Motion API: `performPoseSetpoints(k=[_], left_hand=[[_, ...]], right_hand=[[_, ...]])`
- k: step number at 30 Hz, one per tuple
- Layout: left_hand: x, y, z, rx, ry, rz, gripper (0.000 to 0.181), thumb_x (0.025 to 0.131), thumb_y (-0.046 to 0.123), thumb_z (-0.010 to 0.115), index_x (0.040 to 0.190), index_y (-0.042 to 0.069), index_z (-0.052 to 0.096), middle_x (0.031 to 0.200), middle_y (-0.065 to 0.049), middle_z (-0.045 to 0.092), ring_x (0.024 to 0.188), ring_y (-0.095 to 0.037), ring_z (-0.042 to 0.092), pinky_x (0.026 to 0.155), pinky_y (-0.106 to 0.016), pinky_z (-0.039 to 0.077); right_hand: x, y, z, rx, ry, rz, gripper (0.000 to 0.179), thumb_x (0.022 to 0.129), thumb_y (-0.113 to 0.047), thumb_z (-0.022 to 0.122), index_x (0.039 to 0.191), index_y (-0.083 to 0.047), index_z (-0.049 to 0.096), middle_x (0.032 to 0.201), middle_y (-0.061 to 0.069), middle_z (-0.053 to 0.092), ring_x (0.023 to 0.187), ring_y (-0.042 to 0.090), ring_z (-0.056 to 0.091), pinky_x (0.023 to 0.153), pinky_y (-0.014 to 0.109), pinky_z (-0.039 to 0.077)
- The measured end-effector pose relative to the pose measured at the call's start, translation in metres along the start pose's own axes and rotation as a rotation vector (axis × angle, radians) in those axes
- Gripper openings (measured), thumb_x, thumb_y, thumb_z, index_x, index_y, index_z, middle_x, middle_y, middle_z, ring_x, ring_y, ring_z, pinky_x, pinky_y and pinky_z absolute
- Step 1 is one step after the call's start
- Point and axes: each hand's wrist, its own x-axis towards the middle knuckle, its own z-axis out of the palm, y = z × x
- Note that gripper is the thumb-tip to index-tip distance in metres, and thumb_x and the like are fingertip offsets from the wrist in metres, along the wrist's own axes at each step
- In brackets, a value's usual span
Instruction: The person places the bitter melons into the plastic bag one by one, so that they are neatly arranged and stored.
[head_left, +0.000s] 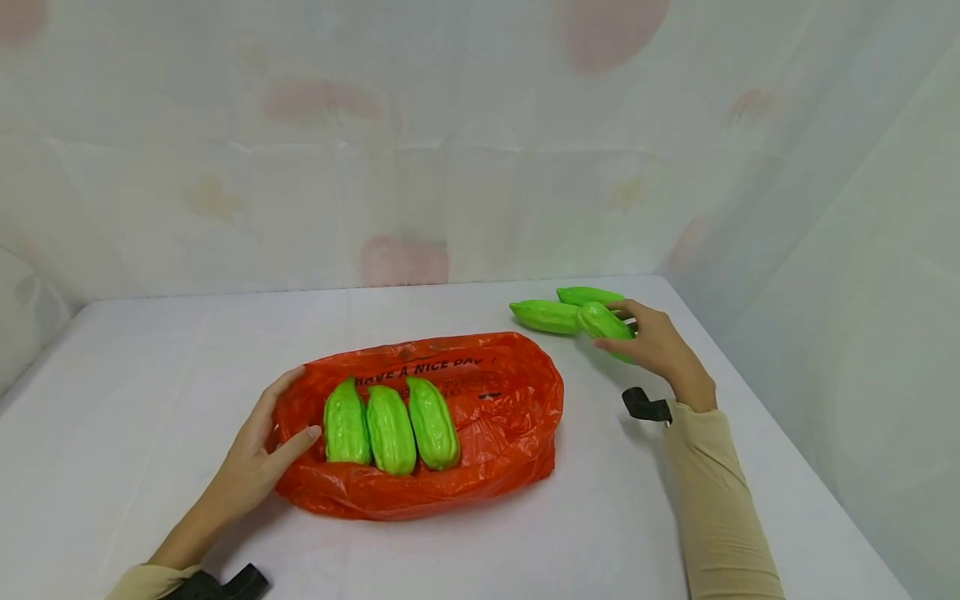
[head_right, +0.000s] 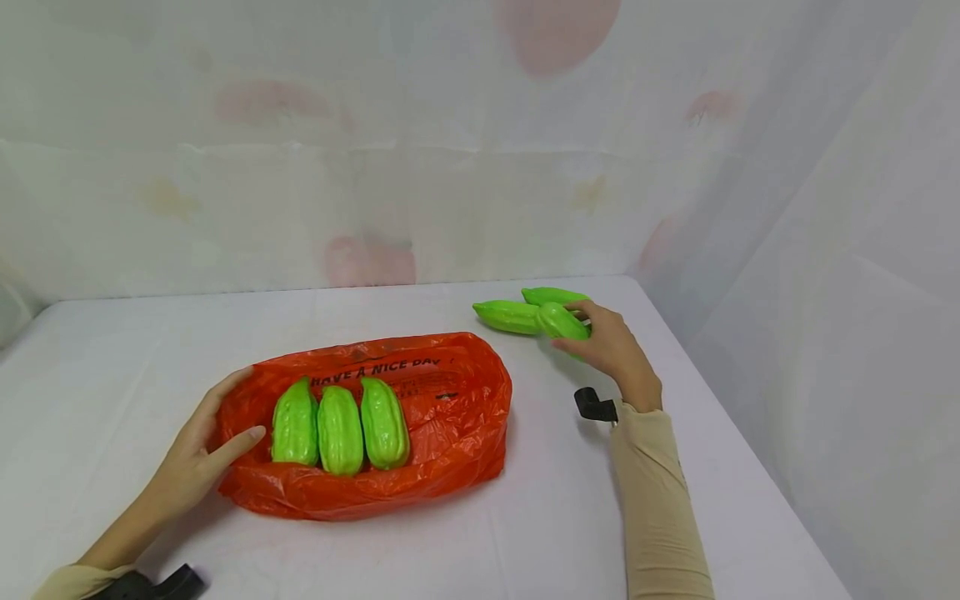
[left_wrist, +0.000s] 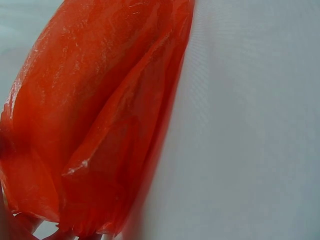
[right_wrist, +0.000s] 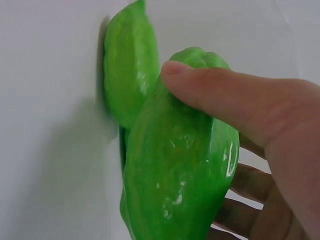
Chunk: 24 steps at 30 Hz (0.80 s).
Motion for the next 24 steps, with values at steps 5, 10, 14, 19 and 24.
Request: performPoseSetpoints(k=[5, 10, 14, 19, 24], left_hand=[[0.000, 0.000, 0.000, -0.005, 0.003, 0.009, 0.071, 0.095, 0.004, 0.059, 0.156, 0.019, 0.025, 0.149, -0.008, 0.040, 0.122, 0.004, 0.047, 0.092, -0.004, 0.041], [-0.001, 0.000, 0.000, -0.003, 0.000, 0.011, 0.072, 0.095, 0.004, 0.059, 0.157, 0.019, 0.025, 0.149, -0.007, 0.040, 0.121, 0.005, 0.047, 0.090, -0.005, 0.043], [-0.001, 0.001, 0.000, -0.004, 0.000, 0.010, 0.072, 0.095, 0.003, 0.059, 0.157, 0.019, 0.025, 0.149, -0.007, 0.040, 0.121, 0.005, 0.047, 0.090, -0.005, 0.044], [-0.001, 0.001, -0.001, 0.000, 0.000, 0.007, 0.072, 0.096, 0.004, 0.058, 0.157, 0.020, 0.025, 0.148, -0.008, 0.040, 0.120, 0.004, 0.048, 0.089, -0.006, 0.044], [-0.001, 0.001, -0.001, 0.002, 0.001, 0.012, 0.072, 0.095, 0.003, 0.058, 0.157, 0.021, 0.025, 0.149, -0.008, 0.040, 0.120, 0.004, 0.048, 0.089, -0.006, 0.044]], right_hand=[[0.000, -0.007, 0.000, 0.033, -0.006, 0.001, 0.070, 0.088, -0.033, 0.075, 0.143, -0.003, 0.046, 0.138, 0.027, 0.053, 0.121, 0.044, 0.057, 0.097, 0.054, 0.050], [0.000, -0.013, 0.000, 0.033, -0.014, -0.012, 0.071, 0.088, -0.034, 0.075, 0.144, -0.002, 0.045, 0.138, 0.027, 0.054, 0.121, 0.044, 0.058, 0.096, 0.053, 0.051], [-0.002, -0.020, -0.001, 0.039, -0.015, -0.012, 0.071, 0.089, -0.035, 0.074, 0.144, -0.001, 0.045, 0.139, 0.027, 0.053, 0.121, 0.044, 0.058, 0.096, 0.053, 0.051], [-0.004, -0.030, -0.003, 0.066, -0.027, -0.008, 0.072, 0.089, -0.038, 0.073, 0.145, -0.003, 0.044, 0.139, 0.025, 0.054, 0.120, 0.042, 0.059, 0.095, 0.052, 0.052], [-0.006, -0.041, -0.004, 0.086, -0.046, -0.012, 0.074, 0.089, -0.039, 0.073, 0.146, -0.003, 0.043, 0.140, 0.024, 0.053, 0.120, 0.042, 0.059, 0.098, 0.052, 0.052]])
